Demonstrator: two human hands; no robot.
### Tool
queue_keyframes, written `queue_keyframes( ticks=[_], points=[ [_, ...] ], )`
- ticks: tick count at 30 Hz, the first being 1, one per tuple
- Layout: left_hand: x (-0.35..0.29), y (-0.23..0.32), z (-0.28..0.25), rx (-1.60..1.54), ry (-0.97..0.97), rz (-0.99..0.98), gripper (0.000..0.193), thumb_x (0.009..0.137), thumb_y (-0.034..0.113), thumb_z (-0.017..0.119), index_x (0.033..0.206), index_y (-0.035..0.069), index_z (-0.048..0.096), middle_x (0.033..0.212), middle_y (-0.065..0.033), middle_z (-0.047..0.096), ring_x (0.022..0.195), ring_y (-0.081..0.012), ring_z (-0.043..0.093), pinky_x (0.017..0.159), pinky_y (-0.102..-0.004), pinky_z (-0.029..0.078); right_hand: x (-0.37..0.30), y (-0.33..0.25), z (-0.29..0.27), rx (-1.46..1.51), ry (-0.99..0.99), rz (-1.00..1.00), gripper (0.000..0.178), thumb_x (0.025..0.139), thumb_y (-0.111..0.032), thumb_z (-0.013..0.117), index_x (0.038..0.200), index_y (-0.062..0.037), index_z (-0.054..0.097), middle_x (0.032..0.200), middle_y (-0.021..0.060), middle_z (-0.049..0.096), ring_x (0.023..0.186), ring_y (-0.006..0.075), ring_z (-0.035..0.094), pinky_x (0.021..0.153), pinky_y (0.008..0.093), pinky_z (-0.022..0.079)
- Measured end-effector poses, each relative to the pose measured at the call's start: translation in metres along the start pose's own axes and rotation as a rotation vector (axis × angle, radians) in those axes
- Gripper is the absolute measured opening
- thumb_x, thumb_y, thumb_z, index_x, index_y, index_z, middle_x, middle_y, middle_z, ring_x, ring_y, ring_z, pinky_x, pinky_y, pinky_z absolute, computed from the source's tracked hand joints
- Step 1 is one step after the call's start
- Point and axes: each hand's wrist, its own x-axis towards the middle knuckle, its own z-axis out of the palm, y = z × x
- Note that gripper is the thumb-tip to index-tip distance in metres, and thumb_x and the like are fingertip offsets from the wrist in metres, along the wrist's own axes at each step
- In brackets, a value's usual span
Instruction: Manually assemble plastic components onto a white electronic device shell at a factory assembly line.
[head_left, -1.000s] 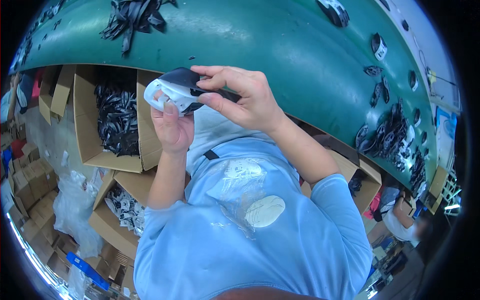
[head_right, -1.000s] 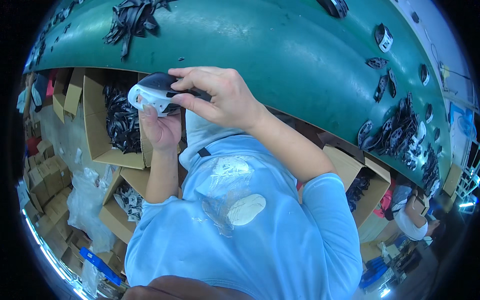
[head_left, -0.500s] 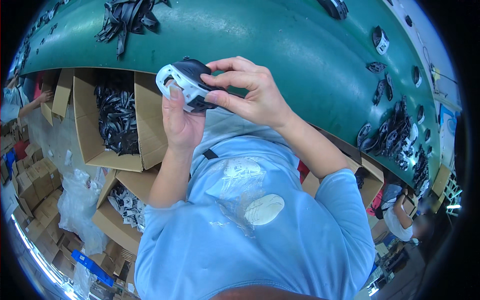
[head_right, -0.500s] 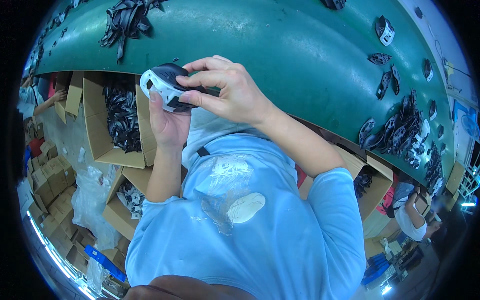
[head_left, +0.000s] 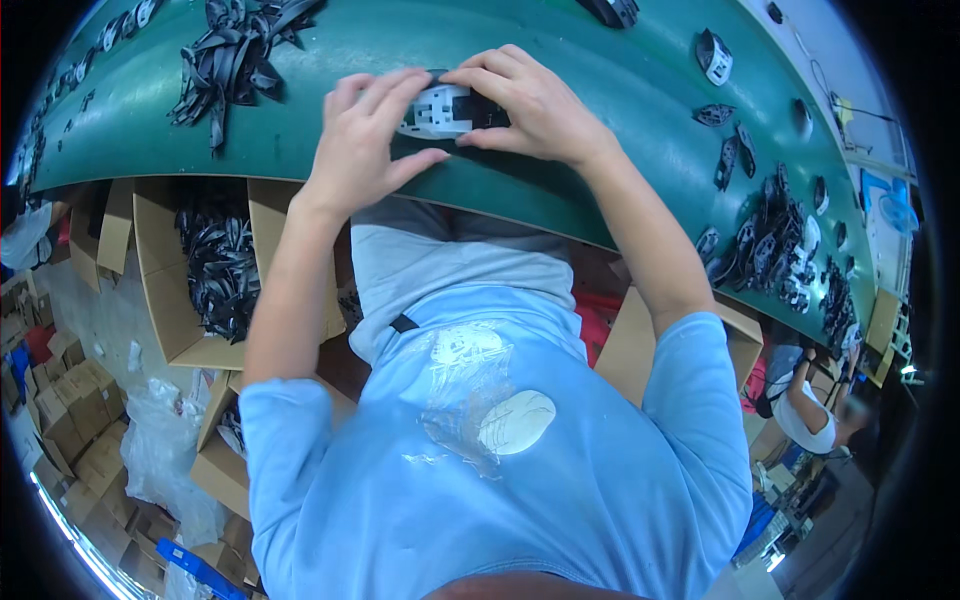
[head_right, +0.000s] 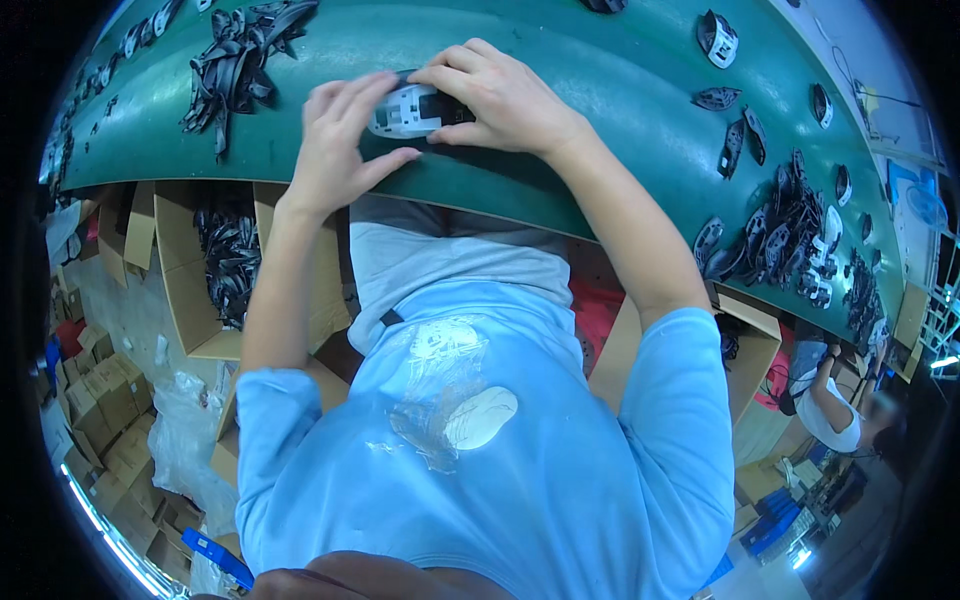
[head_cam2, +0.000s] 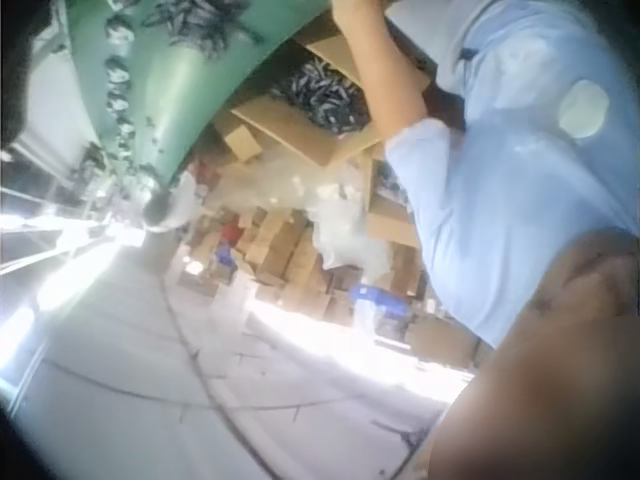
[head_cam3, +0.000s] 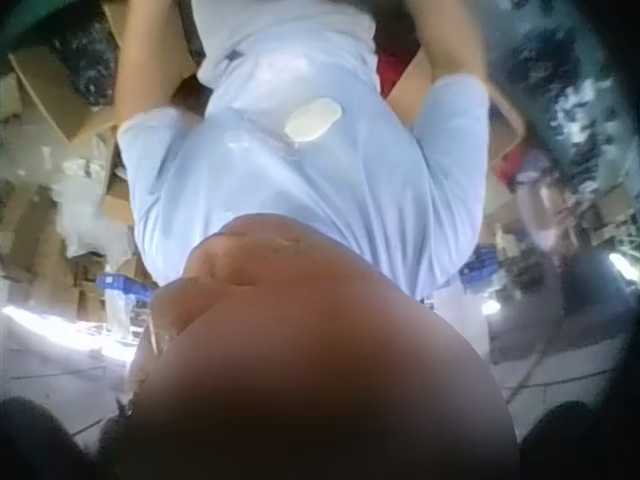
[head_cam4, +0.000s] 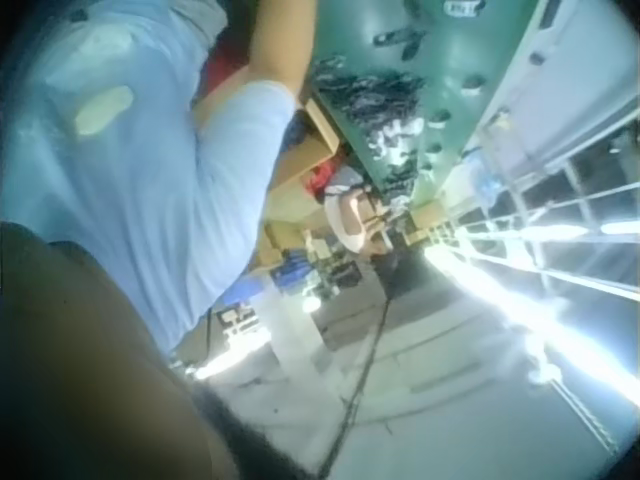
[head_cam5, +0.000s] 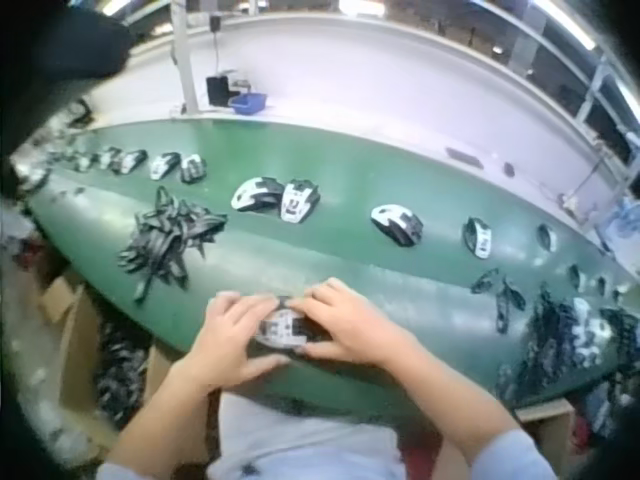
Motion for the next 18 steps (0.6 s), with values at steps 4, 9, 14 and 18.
queue_keyframes(
  ticks=[4, 9, 14, 18],
  points=[
    [0.012, -0.025, 0.013, -0.096, -0.152, -0.039, 0.065, 0.072, 0.029, 0.086, 0.128, 0.004, 0.063, 0.122, -0.0156, 0.065, 0.111, -0.0359, 0.057, 0.099, -0.0439, 0.041, 0.002, 0.011, 0.016, 0.062, -0.029, -0.019, 0.063, 0.077, -0.041, 0.082, 0.125, -0.0042, 0.064, 0.116, 0.0153, 0.067, 0.110, 0.0369, 0.060, 0.099, 0.0457, 0.047],
    [0.011, -0.021, 0.010, -0.104, -0.172, -0.105, 0.060, 0.072, 0.024, 0.085, 0.124, 0.002, 0.064, 0.116, -0.0157, 0.066, 0.106, -0.0361, 0.060, 0.096, -0.0441, 0.043, 0.000, 0.008, 0.039, 0.101, 0.193, -0.010, 0.062, 0.074, -0.048, 0.083, 0.115, -0.0038, 0.067, 0.105, 0.0139, 0.068, 0.098, 0.0360, 0.062, 0.090, 0.0441, 0.051],
    [0.021, -0.019, 0.015, -0.068, -0.174, -0.003, 0.060, 0.068, 0.026, 0.087, 0.119, 0.003, 0.065, 0.112, -0.0131, 0.067, 0.103, -0.0324, 0.062, 0.090, -0.0429, 0.044, -0.010, 0.005, 0.035, 0.065, 0.192, 0.107, 0.063, 0.070, -0.051, 0.084, 0.111, -0.0066, 0.070, 0.097, 0.0106, 0.069, 0.092, 0.0339, 0.062, 0.082, 0.0438, 0.053],
    [0.025, -0.031, 0.022, -0.125, -0.216, 0.051, 0.063, 0.068, 0.024, 0.087, 0.122, 0.002, 0.063, 0.119, -0.0157, 0.065, 0.105, -0.0358, 0.060, 0.094, -0.0435, 0.043, -0.016, 0.012, 0.034, 0.074, 0.162, 0.148, 0.068, 0.068, -0.059, 0.083, 0.113, -0.0093, 0.071, 0.099, 0.0105, 0.070, 0.094, 0.0342, 0.063, 0.083, 0.0435, 0.053]
  ],
)
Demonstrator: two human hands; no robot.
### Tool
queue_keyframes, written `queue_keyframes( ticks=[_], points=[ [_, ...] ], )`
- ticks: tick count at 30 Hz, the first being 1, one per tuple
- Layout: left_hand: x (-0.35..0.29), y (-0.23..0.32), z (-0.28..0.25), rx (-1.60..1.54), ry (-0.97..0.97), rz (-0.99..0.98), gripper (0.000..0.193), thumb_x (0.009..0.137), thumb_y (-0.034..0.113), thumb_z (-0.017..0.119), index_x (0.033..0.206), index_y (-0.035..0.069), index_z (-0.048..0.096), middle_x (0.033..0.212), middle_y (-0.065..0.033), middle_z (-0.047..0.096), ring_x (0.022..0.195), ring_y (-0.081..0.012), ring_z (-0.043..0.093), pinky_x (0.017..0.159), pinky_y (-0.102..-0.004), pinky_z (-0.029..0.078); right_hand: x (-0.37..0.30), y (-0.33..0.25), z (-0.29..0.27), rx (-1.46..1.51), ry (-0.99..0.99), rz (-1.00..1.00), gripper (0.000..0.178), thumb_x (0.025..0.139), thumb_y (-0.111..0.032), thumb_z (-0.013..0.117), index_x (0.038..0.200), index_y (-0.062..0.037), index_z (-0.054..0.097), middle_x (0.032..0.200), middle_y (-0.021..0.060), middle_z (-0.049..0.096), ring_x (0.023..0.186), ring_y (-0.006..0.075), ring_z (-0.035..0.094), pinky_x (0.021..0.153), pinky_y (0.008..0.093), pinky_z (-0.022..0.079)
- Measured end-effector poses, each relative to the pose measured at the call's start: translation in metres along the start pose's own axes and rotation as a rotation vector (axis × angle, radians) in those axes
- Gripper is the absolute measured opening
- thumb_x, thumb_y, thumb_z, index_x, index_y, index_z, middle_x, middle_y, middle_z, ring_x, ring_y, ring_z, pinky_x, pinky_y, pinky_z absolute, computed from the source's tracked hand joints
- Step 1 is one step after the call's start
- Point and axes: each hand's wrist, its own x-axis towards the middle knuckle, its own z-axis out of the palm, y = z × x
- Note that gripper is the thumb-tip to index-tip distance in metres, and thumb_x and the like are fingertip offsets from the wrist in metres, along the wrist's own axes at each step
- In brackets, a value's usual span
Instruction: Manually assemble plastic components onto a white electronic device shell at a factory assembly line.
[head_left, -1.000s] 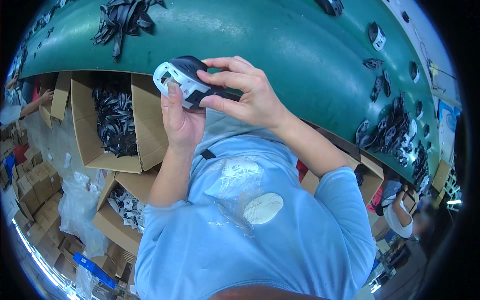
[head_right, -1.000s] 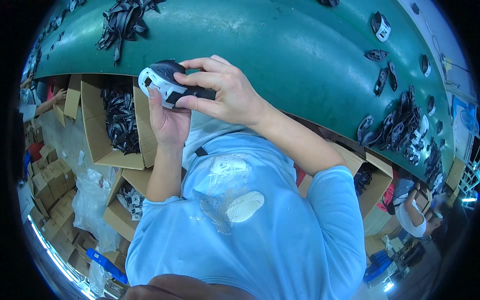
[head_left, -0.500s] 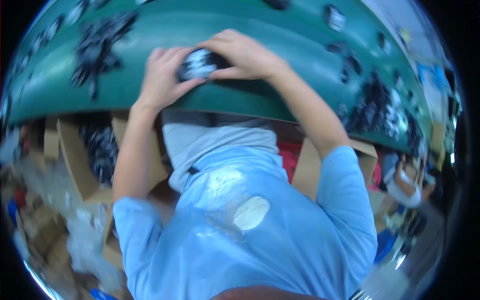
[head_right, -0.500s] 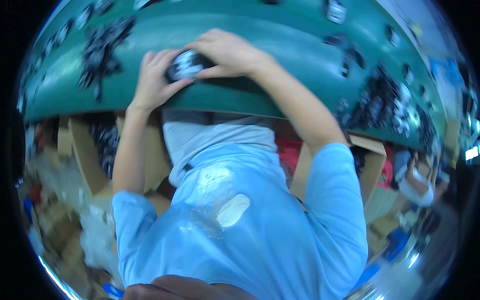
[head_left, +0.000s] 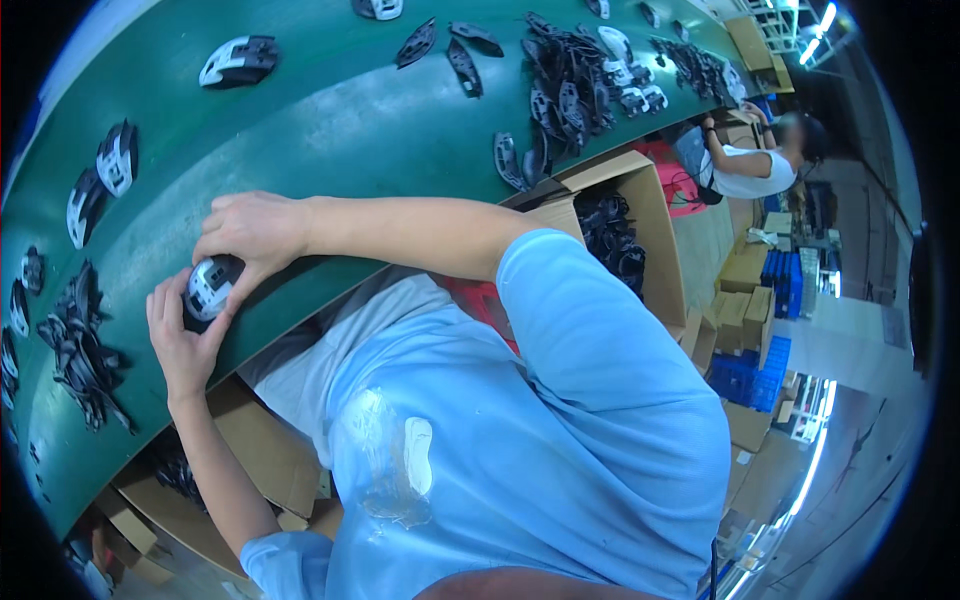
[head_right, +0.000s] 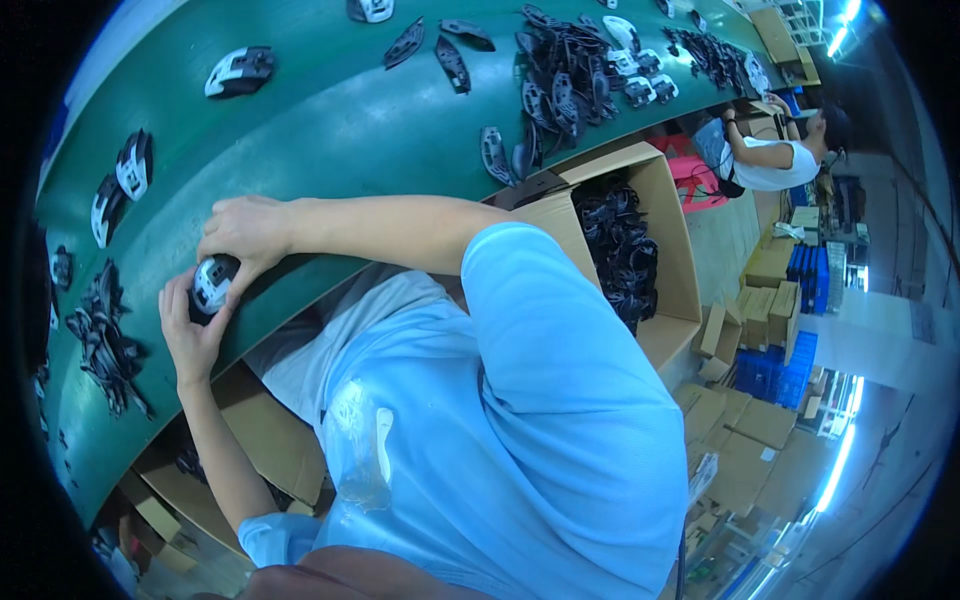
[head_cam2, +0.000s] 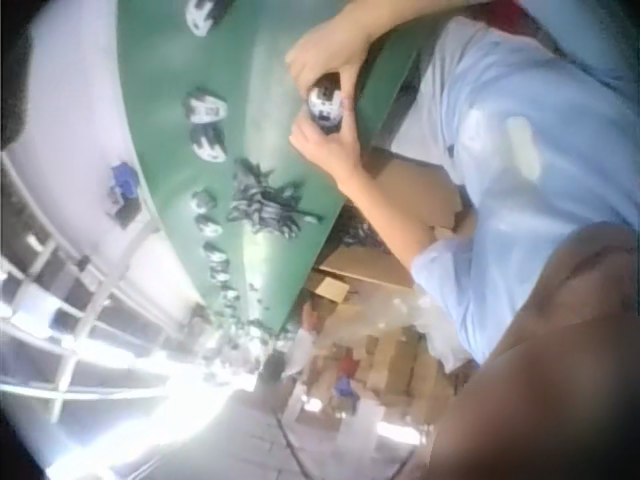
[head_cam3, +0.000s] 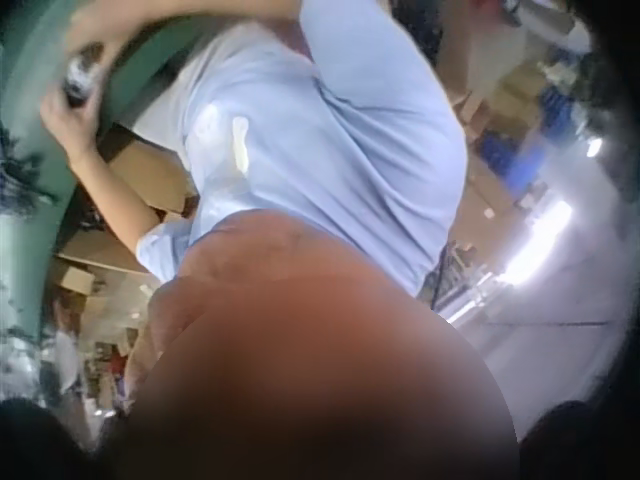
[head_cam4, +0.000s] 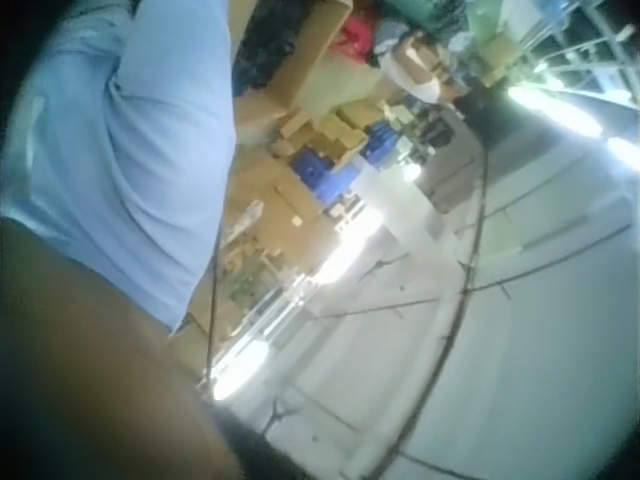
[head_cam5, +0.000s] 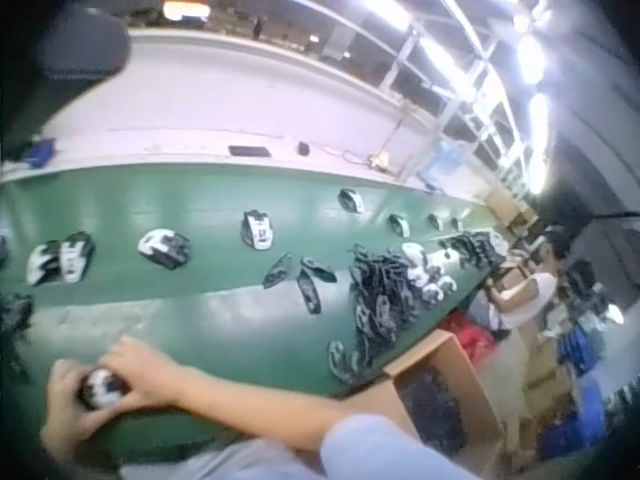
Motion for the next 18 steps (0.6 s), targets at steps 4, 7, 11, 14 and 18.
queue_keyframes(
  ticks=[4, 7, 11, 14, 18],
  points=[
    [-0.003, -0.004, 0.005, -0.288, 0.074, -0.072, 0.064, 0.076, 0.016, 0.082, 0.132, -0.001, 0.055, 0.132, -0.0162, 0.059, 0.119, -0.0310, 0.057, 0.106, -0.0418, 0.042, -0.021, 0.023, -0.052, -0.025, 0.195, -0.012, 0.053, 0.080, -0.049, 0.081, 0.116, -0.0116, 0.071, 0.104, 0.0106, 0.071, 0.103, 0.0336, 0.065, 0.090, 0.0418, 0.051],
    [-0.053, -0.026, -0.003, -0.784, 0.225, -0.282, 0.070, 0.083, 0.017, 0.077, 0.140, -0.006, 0.045, 0.135, -0.0180, 0.057, 0.125, -0.0270, 0.058, 0.111, -0.0410, 0.043, -0.072, 0.056, -0.134, -0.297, 0.425, 0.189, 0.031, 0.086, -0.032, 0.078, 0.110, -0.0130, 0.076, 0.104, 0.0102, 0.073, 0.098, 0.0301, 0.067, 0.087, 0.0407, 0.052],
    [-0.073, -0.008, 0.008, -1.041, 0.470, -0.399, 0.084, 0.081, 0.035, 0.083, 0.142, -0.007, 0.045, 0.137, -0.0200, 0.058, 0.121, -0.0308, 0.062, 0.102, -0.0439, 0.052, -0.141, 0.032, -0.206, -0.271, 0.587, 0.660, 0.025, 0.095, -0.023, 0.071, 0.112, -0.0058, 0.076, 0.098, 0.0091, 0.077, 0.089, 0.0187, 0.072, 0.081, 0.0301, 0.055],
    [-0.073, 0.017, 0.029, -1.353, 0.586, -0.390, 0.099, 0.073, 0.047, 0.088, 0.143, -0.008, 0.045, 0.133, -0.0212, 0.060, 0.115, -0.0294, 0.065, 0.083, -0.0369, 0.062, -0.142, 0.020, -0.177, -0.115, 0.561, 0.653, 0.019, 0.097, -0.016, 0.070, 0.109, -0.0015, 0.075, 0.093, 0.0029, 0.074, 0.081, 0.0089, 0.065, 0.071, 0.0242, 0.050],
    [-0.103, 0.049, 0.016, -1.471, 0.654, -0.457, 0.099, 0.074, 0.069, 0.078, 0.131, -0.008, 0.053, 0.118, -0.0157, 0.066, 0.103, -0.0229, 0.069, 0.081, -0.0340, 0.058, -0.045, 0.003, -0.083, 0.089, 0.189, 0.293, 0.016, 0.092, -0.018, 0.072, 0.102, -0.0058, 0.076, 0.095, 0.0086, 0.074, 0.085, 0.0226, 0.068, 0.073, 0.0328, 0.052]
  ],
)
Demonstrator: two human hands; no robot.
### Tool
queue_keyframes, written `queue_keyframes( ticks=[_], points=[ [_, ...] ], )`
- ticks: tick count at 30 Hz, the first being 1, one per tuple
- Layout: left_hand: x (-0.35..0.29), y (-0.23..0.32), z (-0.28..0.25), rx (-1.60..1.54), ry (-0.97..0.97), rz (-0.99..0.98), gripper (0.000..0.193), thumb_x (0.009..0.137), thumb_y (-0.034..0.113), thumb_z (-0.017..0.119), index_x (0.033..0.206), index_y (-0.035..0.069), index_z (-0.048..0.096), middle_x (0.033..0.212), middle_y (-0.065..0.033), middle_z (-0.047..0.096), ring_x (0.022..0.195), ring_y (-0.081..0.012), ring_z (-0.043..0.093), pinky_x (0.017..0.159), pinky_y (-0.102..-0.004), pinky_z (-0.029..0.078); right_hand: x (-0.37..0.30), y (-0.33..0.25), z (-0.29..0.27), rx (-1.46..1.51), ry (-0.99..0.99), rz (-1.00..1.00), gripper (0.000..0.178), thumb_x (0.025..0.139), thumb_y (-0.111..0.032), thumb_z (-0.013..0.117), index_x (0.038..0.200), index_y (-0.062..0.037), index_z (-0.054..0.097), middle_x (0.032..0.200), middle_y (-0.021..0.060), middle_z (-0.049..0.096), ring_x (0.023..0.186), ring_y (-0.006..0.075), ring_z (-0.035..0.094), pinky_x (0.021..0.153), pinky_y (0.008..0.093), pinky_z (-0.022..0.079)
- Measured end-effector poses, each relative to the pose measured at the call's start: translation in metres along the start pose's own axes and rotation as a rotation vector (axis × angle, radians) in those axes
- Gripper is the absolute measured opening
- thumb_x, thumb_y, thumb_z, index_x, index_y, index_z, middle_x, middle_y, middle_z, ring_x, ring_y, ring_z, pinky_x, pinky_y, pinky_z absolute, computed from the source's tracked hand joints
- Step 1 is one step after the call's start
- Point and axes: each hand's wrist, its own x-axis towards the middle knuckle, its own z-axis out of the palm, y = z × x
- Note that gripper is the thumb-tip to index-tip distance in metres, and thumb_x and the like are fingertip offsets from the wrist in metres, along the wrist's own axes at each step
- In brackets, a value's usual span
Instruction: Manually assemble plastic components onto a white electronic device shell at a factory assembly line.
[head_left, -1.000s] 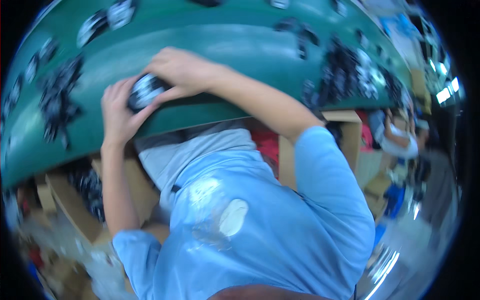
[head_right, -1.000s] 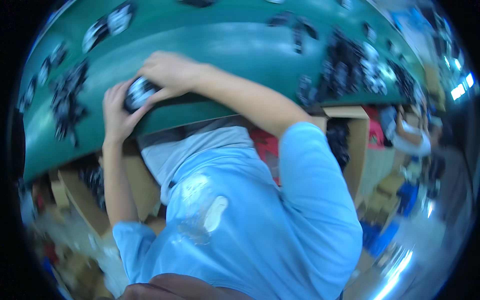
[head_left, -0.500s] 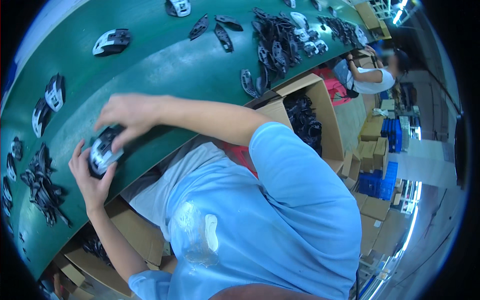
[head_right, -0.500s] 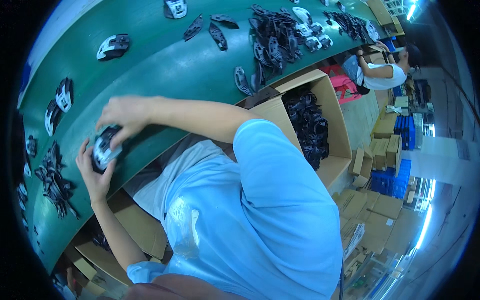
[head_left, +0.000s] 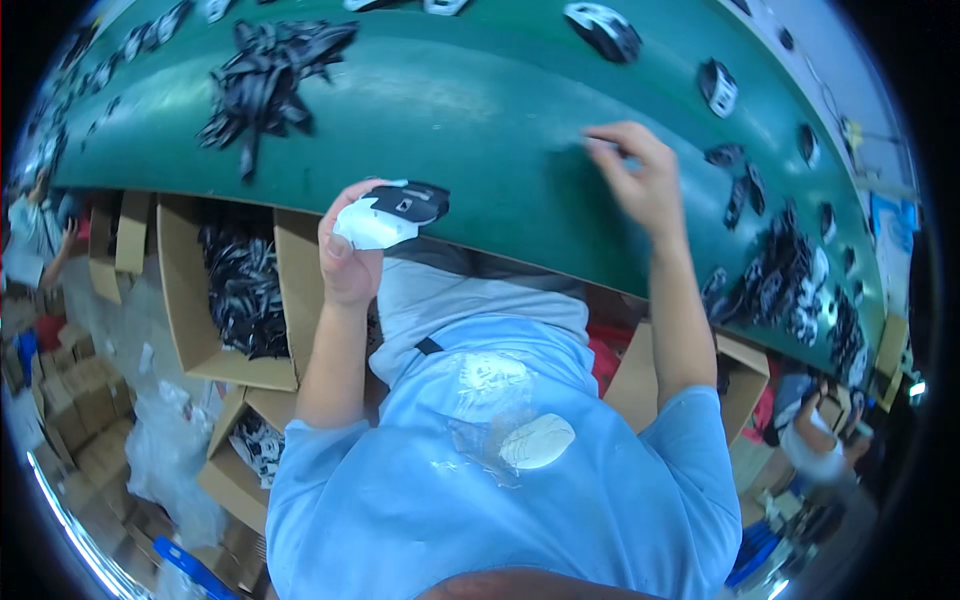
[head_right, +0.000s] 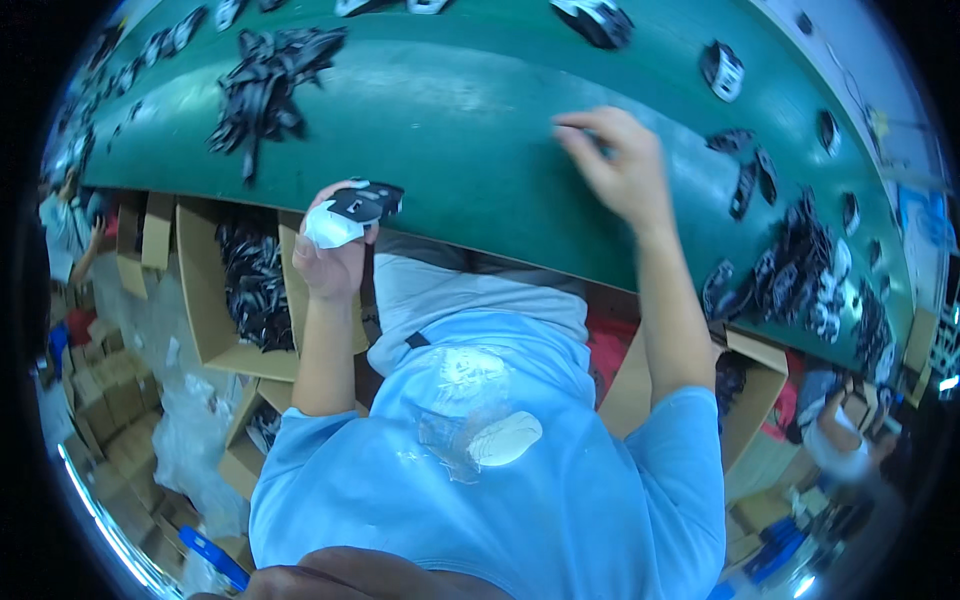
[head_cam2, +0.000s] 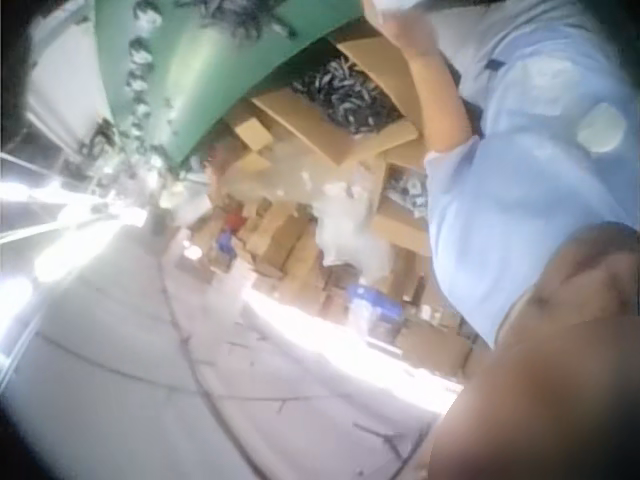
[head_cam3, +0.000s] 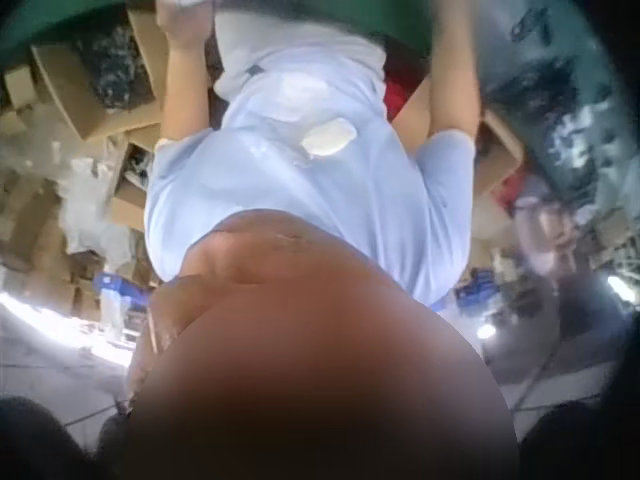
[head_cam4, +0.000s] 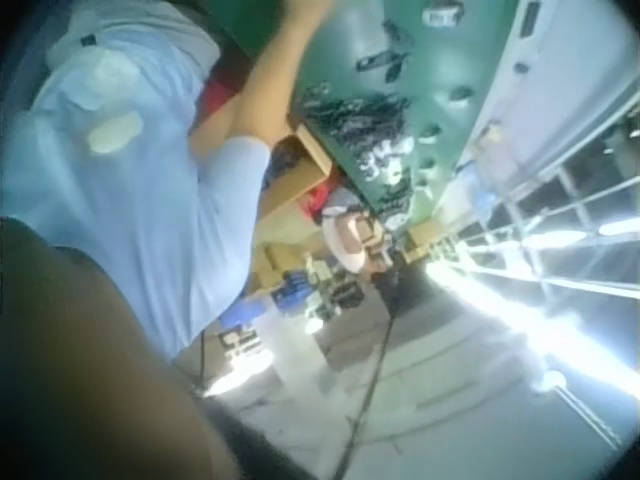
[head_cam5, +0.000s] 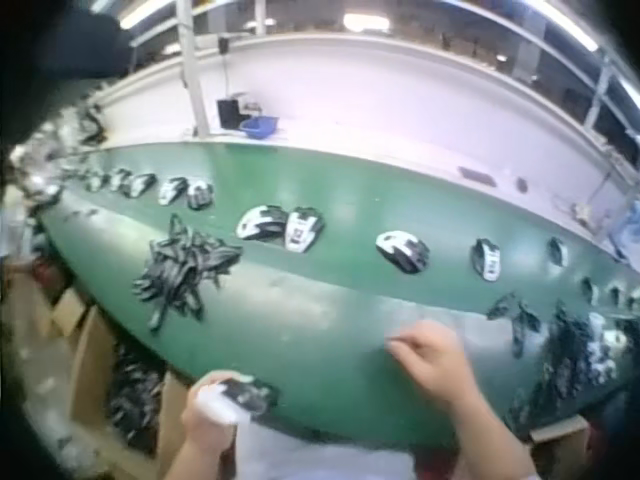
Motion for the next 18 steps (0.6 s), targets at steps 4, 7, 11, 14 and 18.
queue_keyframes(
  ticks=[4, 7, 11, 14, 18],
  points=[
    [-0.049, 0.011, -0.035, -0.120, 0.146, 0.051, 0.096, 0.074, 0.080, 0.070, 0.125, -0.001, 0.059, 0.107, -0.0083, 0.069, 0.094, -0.0211, 0.069, 0.076, -0.0315, 0.057, 0.088, -0.065, 0.132, 0.128, -0.168, -0.414, 0.021, 0.091, -0.029, 0.073, 0.100, -0.0099, 0.075, 0.094, 0.0093, 0.071, 0.091, 0.0286, 0.067, 0.078, 0.0403, 0.054],
    [-0.064, 0.015, -0.025, -0.276, 0.804, 0.118, 0.084, 0.080, 0.081, 0.059, 0.118, 0.005, 0.063, 0.093, -0.0049, 0.068, 0.078, -0.0184, 0.057, 0.060, -0.0275, 0.041, 0.127, -0.111, 0.209, 0.022, -0.135, -0.525, 0.035, 0.088, -0.041, 0.074, 0.108, -0.0124, 0.074, 0.098, 0.0083, 0.070, 0.093, 0.0301, 0.067, 0.083, 0.0415, 0.055],
    [-0.089, 0.020, -0.059, -0.368, 0.459, 0.130, 0.070, 0.085, 0.073, 0.064, 0.112, 0.008, 0.061, 0.111, -0.0057, 0.063, 0.082, -0.0200, 0.053, 0.067, -0.0311, 0.043, 0.151, -0.121, 0.265, -0.155, -0.163, -0.518, 0.037, 0.085, -0.040, 0.076, 0.109, -0.0113, 0.072, 0.105, 0.0089, 0.070, 0.097, 0.0308, 0.068, 0.084, 0.0457, 0.058],
    [-0.089, 0.028, -0.065, -0.231, 0.430, 0.092, 0.074, 0.085, 0.070, 0.066, 0.123, 0.007, 0.056, 0.120, -0.0095, 0.063, 0.103, -0.0295, 0.064, 0.089, -0.0405, 0.055, 0.159, -0.110, 0.264, -0.226, -0.269, -0.454, 0.022, 0.089, -0.029, 0.069, 0.101, -0.0100, 0.070, 0.103, 0.0124, 0.071, 0.103, 0.0342, 0.069, 0.082, 0.0484, 0.058],
    [-0.066, 0.027, -0.077, 0.028, 0.343, 0.217, 0.069, 0.084, 0.059, 0.075, 0.123, 0.006, 0.054, 0.114, -0.0145, 0.066, 0.103, -0.0235, 0.068, 0.087, -0.0386, 0.059, 0.140, -0.068, 0.207, -0.102, -0.083, -0.551, 0.020, 0.094, -0.015, 0.066, 0.114, -0.0093, 0.066, 0.094, 0.0107, 0.073, 0.083, 0.0279, 0.071, 0.072, 0.0373, 0.056]
  ],
)
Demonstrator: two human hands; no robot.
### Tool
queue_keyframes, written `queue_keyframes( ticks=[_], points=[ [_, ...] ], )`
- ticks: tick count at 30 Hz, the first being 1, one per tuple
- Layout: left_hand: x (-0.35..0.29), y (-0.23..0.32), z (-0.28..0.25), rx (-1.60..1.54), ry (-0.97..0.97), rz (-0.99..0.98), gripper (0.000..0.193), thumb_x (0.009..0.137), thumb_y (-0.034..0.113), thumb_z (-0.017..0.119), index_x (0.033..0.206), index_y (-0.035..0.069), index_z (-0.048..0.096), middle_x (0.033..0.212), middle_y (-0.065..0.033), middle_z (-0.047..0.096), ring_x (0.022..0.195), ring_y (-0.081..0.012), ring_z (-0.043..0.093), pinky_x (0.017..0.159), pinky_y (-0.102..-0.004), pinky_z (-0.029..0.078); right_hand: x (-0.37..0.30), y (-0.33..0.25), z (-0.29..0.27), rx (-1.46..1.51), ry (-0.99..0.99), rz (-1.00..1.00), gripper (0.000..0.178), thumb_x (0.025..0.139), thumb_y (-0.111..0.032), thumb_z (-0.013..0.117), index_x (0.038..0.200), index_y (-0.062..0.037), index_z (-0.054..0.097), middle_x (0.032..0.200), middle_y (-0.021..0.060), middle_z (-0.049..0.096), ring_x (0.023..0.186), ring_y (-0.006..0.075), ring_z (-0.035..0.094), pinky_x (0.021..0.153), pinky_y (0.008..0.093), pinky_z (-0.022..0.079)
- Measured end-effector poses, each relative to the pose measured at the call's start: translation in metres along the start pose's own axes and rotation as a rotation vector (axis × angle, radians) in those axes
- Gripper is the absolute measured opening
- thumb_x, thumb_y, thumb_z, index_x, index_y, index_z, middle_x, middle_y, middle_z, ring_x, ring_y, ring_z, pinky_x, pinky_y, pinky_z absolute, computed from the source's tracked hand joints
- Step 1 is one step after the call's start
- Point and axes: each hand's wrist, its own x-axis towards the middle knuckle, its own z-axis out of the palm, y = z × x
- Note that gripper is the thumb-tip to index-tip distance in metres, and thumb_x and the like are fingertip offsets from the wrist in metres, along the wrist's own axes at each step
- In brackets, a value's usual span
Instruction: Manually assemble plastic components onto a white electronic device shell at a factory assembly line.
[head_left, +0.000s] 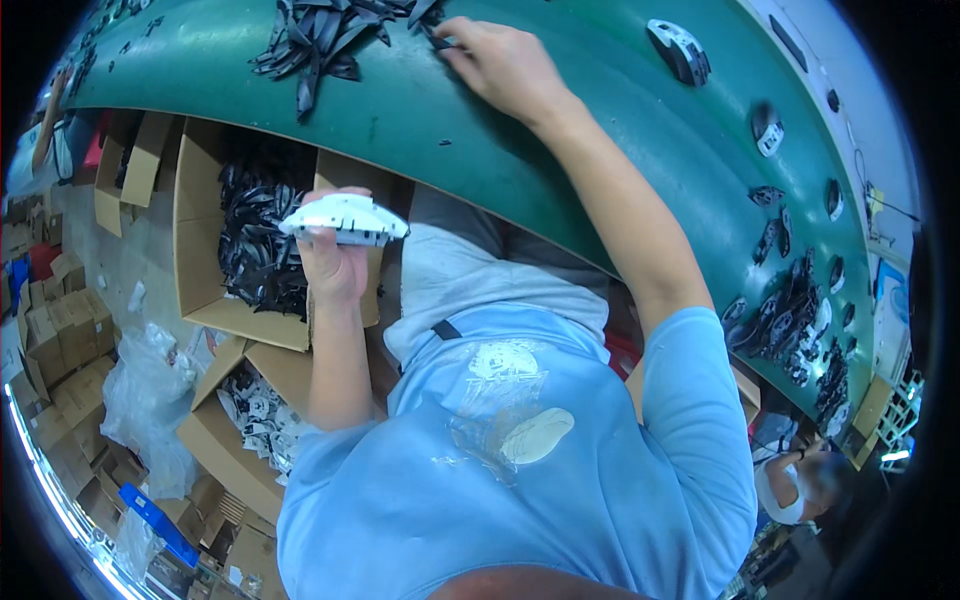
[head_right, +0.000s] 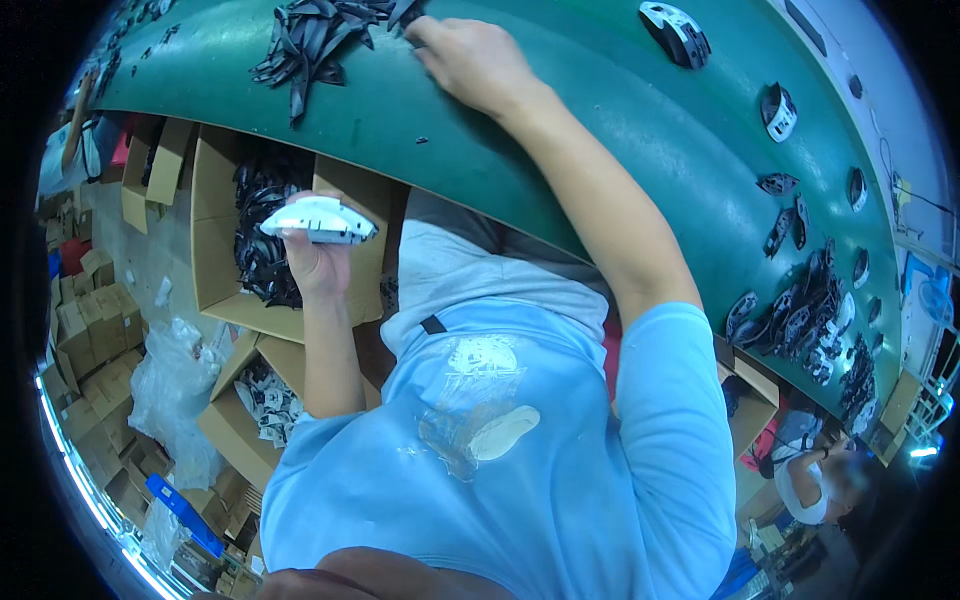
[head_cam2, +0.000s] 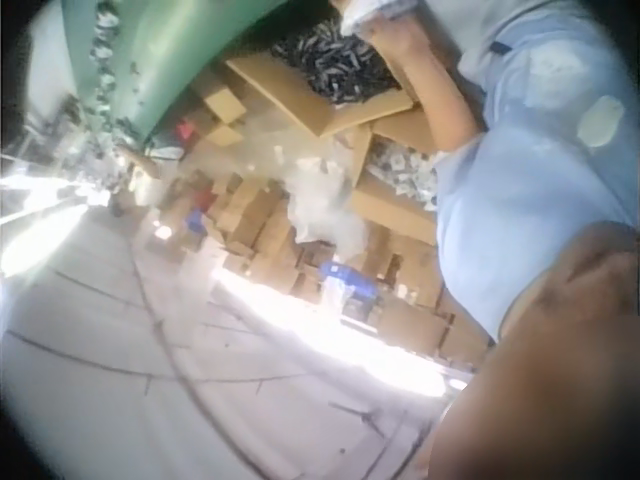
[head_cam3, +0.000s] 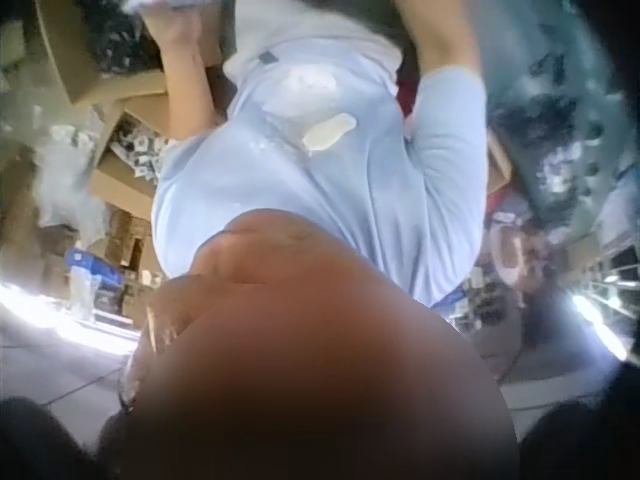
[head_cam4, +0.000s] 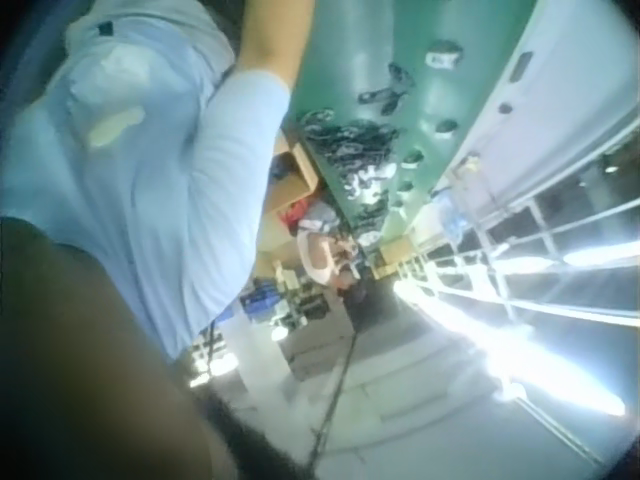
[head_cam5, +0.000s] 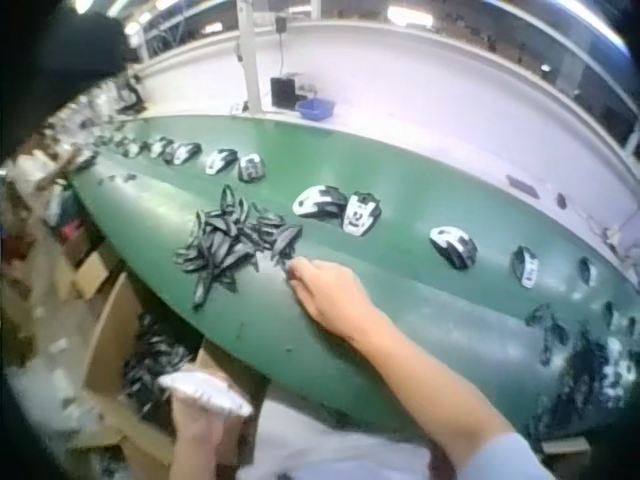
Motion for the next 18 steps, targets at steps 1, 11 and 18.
queue_keyframes(
  ticks=[1, 11, 18],
  points=[
    [0.007, 0.001, 0.012, 0.014, 0.011, -0.008, 0.068, 0.082, 0.057, 0.080, 0.117, 0.004, 0.056, 0.109, -0.0174, 0.068, 0.101, -0.0236, 0.066, 0.089, -0.0357, 0.055, -0.013, -0.006, -0.021, -0.010, -0.008, 0.010, 0.020, 0.094, -0.015, 0.066, 0.114, -0.0093, 0.066, 0.094, 0.0107, 0.073, 0.083, 0.0279, 0.071, 0.072, 0.0373, 0.056],
    [0.024, -0.032, 0.087, 0.054, -0.241, 0.099, 0.072, 0.072, 0.055, 0.088, 0.110, -0.001, 0.063, 0.106, -0.0148, 0.068, 0.099, -0.0220, 0.066, 0.087, -0.0330, 0.053, -0.094, -0.124, -0.088, 0.820, 0.168, 0.519, 0.022, 0.089, 0.003, 0.063, 0.105, -0.0041, 0.076, 0.091, 0.0097, 0.074, 0.085, 0.0192, 0.071, 0.076, 0.0313, 0.057],
    [0.012, -0.032, 0.097, 0.180, -0.187, 0.063, 0.068, 0.071, 0.047, 0.093, 0.108, -0.002, 0.064, 0.102, -0.0099, 0.068, 0.092, -0.0168, 0.066, 0.082, -0.0301, 0.053, -0.114, -0.113, -0.092, 0.738, 0.092, 0.337, 0.025, 0.084, -0.001, 0.071, 0.108, -0.0025, 0.075, 0.109, 0.0162, 0.075, 0.088, 0.0199, 0.072, 0.068, 0.0271, 0.055]
  ],
)
